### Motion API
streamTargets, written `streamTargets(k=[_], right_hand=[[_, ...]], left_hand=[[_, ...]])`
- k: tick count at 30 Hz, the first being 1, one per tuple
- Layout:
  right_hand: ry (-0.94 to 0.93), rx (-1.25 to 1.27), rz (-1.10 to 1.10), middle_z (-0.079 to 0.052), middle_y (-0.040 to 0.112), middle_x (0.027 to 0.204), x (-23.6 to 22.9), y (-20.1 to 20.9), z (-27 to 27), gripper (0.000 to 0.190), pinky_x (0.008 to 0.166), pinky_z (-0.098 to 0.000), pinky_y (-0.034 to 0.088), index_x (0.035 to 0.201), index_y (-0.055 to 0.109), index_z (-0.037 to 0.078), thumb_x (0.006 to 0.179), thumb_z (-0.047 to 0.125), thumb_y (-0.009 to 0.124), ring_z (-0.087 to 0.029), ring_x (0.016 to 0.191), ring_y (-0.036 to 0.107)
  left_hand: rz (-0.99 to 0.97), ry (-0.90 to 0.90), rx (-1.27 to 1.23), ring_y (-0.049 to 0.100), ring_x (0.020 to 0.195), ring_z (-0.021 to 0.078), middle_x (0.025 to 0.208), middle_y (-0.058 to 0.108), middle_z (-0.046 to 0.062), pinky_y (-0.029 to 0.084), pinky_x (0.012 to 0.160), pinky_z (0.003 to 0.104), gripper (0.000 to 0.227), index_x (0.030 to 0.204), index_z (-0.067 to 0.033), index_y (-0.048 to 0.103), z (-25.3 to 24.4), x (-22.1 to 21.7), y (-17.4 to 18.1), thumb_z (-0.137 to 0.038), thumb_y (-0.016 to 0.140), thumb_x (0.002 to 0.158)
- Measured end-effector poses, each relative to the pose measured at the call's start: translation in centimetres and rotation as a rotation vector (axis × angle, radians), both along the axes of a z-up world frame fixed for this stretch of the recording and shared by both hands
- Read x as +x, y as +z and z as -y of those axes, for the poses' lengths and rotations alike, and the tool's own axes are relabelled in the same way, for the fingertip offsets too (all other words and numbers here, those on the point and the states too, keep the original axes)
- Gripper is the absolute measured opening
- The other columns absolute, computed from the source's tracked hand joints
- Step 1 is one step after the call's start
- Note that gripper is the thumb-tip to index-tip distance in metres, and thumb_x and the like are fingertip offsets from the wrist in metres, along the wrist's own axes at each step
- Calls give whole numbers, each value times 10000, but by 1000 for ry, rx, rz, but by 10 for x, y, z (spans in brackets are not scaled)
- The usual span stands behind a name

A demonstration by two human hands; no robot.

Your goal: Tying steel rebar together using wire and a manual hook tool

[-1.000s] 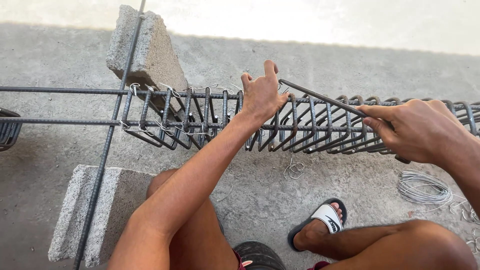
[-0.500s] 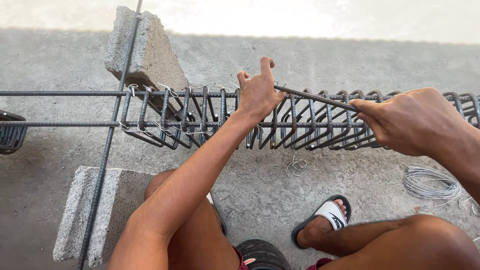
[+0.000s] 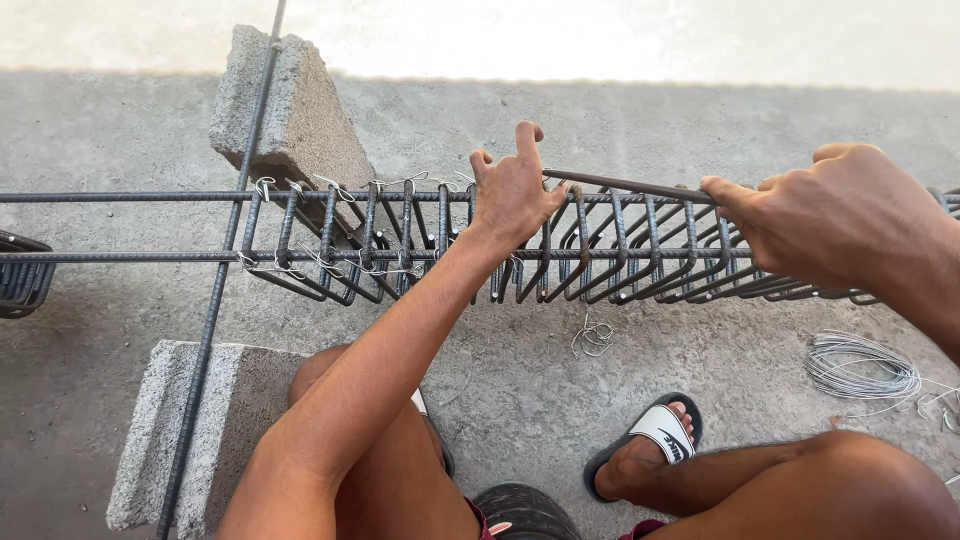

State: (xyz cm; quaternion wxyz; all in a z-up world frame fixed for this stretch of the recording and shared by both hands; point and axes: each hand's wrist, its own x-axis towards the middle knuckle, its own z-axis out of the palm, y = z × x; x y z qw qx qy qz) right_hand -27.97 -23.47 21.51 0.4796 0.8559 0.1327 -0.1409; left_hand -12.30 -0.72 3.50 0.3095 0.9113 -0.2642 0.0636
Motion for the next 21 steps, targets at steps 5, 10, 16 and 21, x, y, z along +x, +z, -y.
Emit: streamTargets(k=[5, 10, 16, 21], right_hand=[[-40, 73, 44, 219, 820, 818, 1, -2, 4, 417, 406, -142, 312, 1415, 488, 358, 1054, 514, 349, 21, 305, 539], [-176, 76, -5, 204, 765, 584, 12, -2, 9, 433, 382, -155, 199, 1429, 450, 426, 1081, 559, 231, 17, 297, 406], [-195, 89, -32, 174, 846, 763, 31, 13, 8, 428, 369, -114, 312, 1429, 467, 421, 1076, 546, 262, 30, 325, 568], [-185, 94, -29, 203, 844, 940, 48, 48, -17, 407, 440, -110, 495, 1362, 552, 447, 1059, 557, 303, -6, 520, 802]], left_hand=[[65, -2, 6, 561, 456, 146, 474, 551, -121, 320, 954, 506, 600, 1203, -61, 441, 1, -2, -4, -311, 838, 829], [32, 27, 33, 548, 476, 160, 469, 520, -128, 309, 938, 514, 546, 1131, -91, 473, 3, -4, -2, -364, 836, 827], [10, 20, 15, 620, 482, 183, 466, 575, -109, 304, 974, 550, 522, 1092, -87, 495, 2, -5, 2, -362, 847, 822], [60, 25, -23, 573, 455, 167, 480, 582, -101, 296, 962, 542, 499, 1066, -89, 501, 3, -6, 1, -317, 848, 789]])
